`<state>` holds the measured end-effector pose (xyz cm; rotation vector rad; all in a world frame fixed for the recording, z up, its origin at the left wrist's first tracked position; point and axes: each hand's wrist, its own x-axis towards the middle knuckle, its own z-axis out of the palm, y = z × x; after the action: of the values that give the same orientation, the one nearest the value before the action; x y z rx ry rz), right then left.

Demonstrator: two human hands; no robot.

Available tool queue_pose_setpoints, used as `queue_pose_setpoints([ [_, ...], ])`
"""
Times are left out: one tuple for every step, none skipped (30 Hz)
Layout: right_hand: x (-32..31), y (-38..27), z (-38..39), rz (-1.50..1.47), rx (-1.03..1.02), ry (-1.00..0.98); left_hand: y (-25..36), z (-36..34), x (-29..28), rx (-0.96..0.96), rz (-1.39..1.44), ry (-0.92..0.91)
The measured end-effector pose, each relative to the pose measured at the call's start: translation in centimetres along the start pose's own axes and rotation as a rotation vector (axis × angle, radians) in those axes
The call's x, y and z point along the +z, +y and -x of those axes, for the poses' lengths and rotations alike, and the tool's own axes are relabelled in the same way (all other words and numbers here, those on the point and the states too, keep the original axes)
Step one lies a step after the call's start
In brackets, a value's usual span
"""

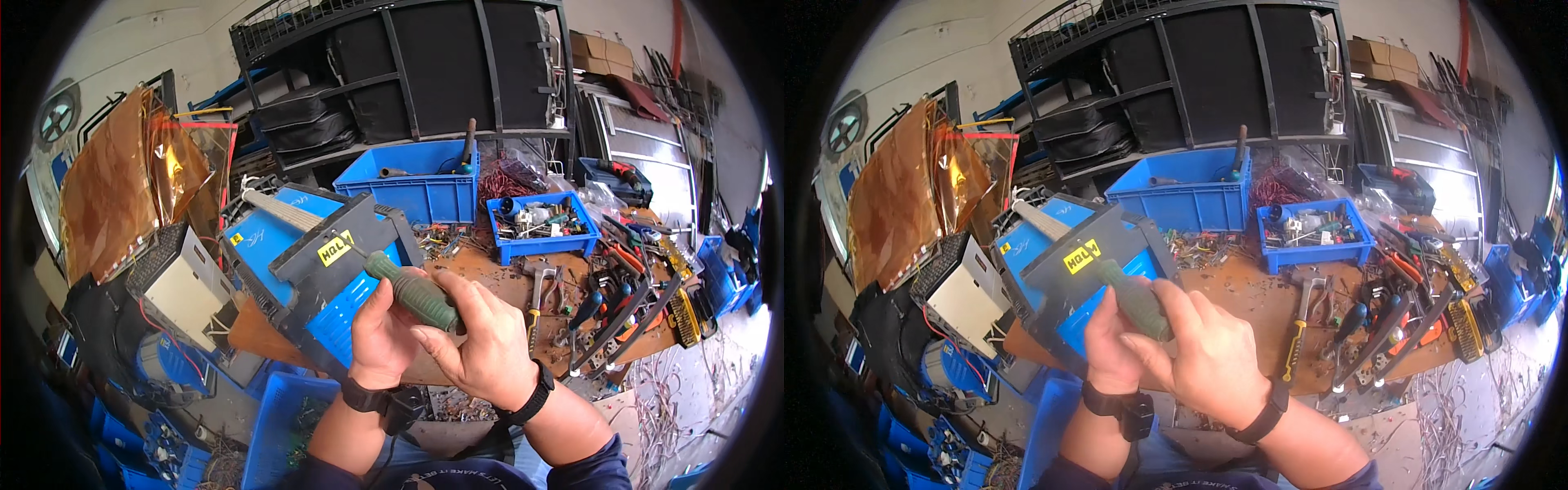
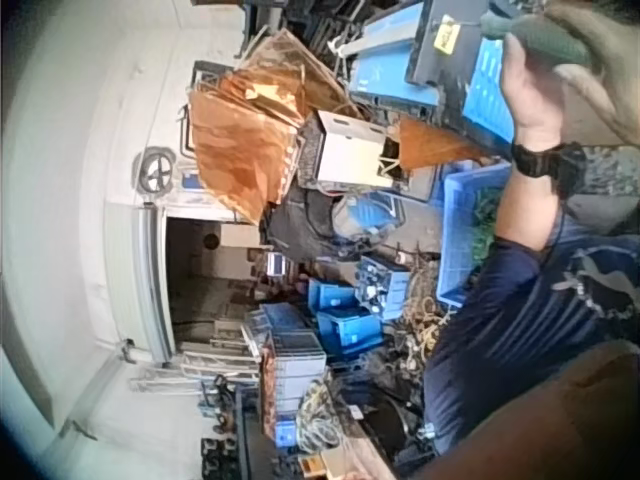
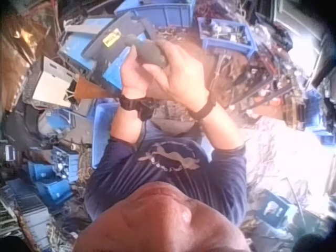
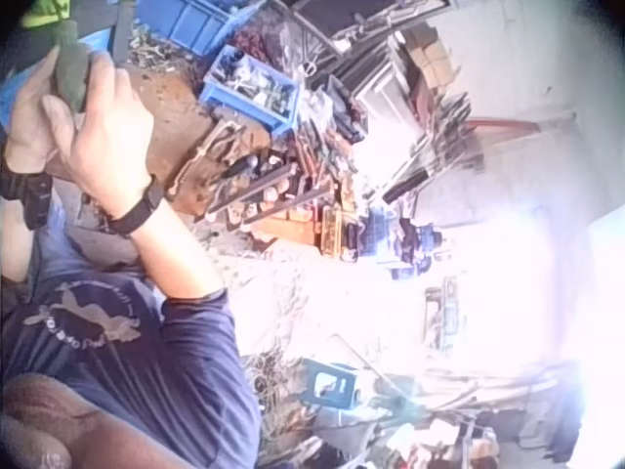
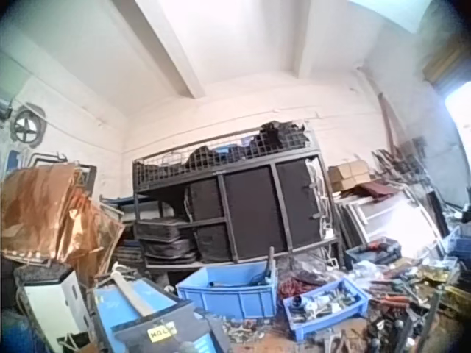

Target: The person uses a screwdriver to remove screws from a blue electronic device labeled 'HOLM' on a cluttered workbench. They rotate the device to access different sides and eventually remove a black cable assembly from the unit.

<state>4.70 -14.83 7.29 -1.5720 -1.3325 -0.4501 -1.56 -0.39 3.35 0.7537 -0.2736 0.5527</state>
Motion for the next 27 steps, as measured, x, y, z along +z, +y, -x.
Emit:
queue_pose_setpoints([
  [-0.1, 0.1, 0.1, -0.016, 0.027, -0.043, -0.2, -0.1, -0.5, 0.001, 0.015, -0.053],
  [0.2, -0.1, 0.2, -0.018, 0.01, 0.005, -0.3, -0.2, -0.6, 0.002, -0.011, -0.066],
  [0.0, -0.2, 0.1, 0.017, -0.037, 0.004, -0.2, -0.1, -0.4, -0.018, -0.014, -0.04],
  [-0.2, -0.3, -0.1, 0.052, -0.085, 0.003, -0.1, 0.1, -0.1, -0.037, -0.018, -0.014],
  [-0.4, -0.3, -0.3, 0.087, -0.132, 0.003, 0.0, 0.3, 0.3, -0.055, -0.022, 0.012],
  [-0.2, -0.2, -0.6, 0.082, -0.205, 0.073, -0.5, 0.5, 0.7, 0.008, -0.018, 0.07],
  [-0.3, -0.2, -0.6, 0.095, -0.228, 0.044, -0.6, 0.6, 0.5, -0.001, 0.02, 0.031],
  [-0.3, -0.2, -0.5, 0.108, -0.251, 0.016, -0.7, 0.7, 0.4, -0.01, 0.058, -0.008],
  [-0.5, -0.3, -0.5, 0.119, -0.279, -0.015, -0.7, 0.9, 0.4, -0.013, 0.097, -0.048],
  [-0.5, -0.5, -0.5, 0.107, -0.278, -0.037, -0.4, 0.8, 0.5, -0.043, 0.136, -0.106],
  [-0.6, -0.5, -0.5, 0.075, -0.253, -0.007, -0.3, 0.7, 0.0, -0.033, 0.086, -0.123],
  [-0.8, -0.4, -0.5, 0.05, -0.227, 0.021, -0.3, 0.3, -0.6, -0.024, 0.041, -0.144],
  [-0.9, -0.4, -0.5, 0.024, -0.2, 0.05, -0.4, 0.0, -0.9, -0.016, -0.003, -0.165],
  [-1.2, -0.9, -0.3, 0.011, -0.115, 0.091, -0.5, 0.4, -0.7, -0.007, -0.038, -0.037],
  [-1.3, -0.8, -0.3, 0.04, -0.101, 0.06, -0.6, 0.3, -0.9, 0.002, -0.024, -0.08],
  [-1.4, -0.7, -0.2, 0.069, -0.087, 0.028, -0.7, 0.0, -1.2, 0.011, -0.009, -0.123],
  [-1.5, -0.6, -0.1, 0.099, -0.072, -0.003, -0.8, -0.2, -1.3, 0.02, 0.005, -0.166],
  [-1.4, -0.8, -0.1, 0.11, -0.077, 0.014, -0.9, 0.0, -0.9, 0.02, -0.046, -0.097],
  [-1.4, -0.7, -0.2, 0.124, -0.131, 0.019, -0.8, 0.2, -0.1, 0.01, -0.022, -0.102],
  [-1.5, -0.5, -0.4, 0.137, -0.186, 0.023, -0.6, 0.4, 0.8, 0.0, 0.002, -0.107],
  [-1.5, -0.4, -0.5, 0.152, -0.241, 0.027, -0.6, 0.6, 1.4, -0.009, 0.028, -0.112],
  [-1.1, -0.3, -0.5, 0.14, -0.277, 0.092, -0.8, 0.9, 1.6, 0.0, 0.058, -0.064],
  [-1.2, -0.4, -0.4, 0.152, -0.3, 0.072, -0.8, 0.9, 1.5, -0.009, 0.06, -0.096],
  [-1.3, -0.6, -0.3, 0.165, -0.323, 0.051, -0.9, 0.8, 1.2, -0.02, 0.064, -0.128],
  [-1.4, -0.6, -0.3, 0.179, -0.346, 0.03, -0.9, 0.7, 1.1, -0.03, 0.068, -0.161],
  [-1.2, -0.2, -0.3, 0.153, -0.375, 0.058, -0.8, 0.7, 1.4, -0.052, 0.095, -0.156],
  [-1.2, -0.3, -0.2, 0.131, -0.313, 0.082, -0.9, 0.6, 1.2, -0.039, 0.08, -0.153],
])
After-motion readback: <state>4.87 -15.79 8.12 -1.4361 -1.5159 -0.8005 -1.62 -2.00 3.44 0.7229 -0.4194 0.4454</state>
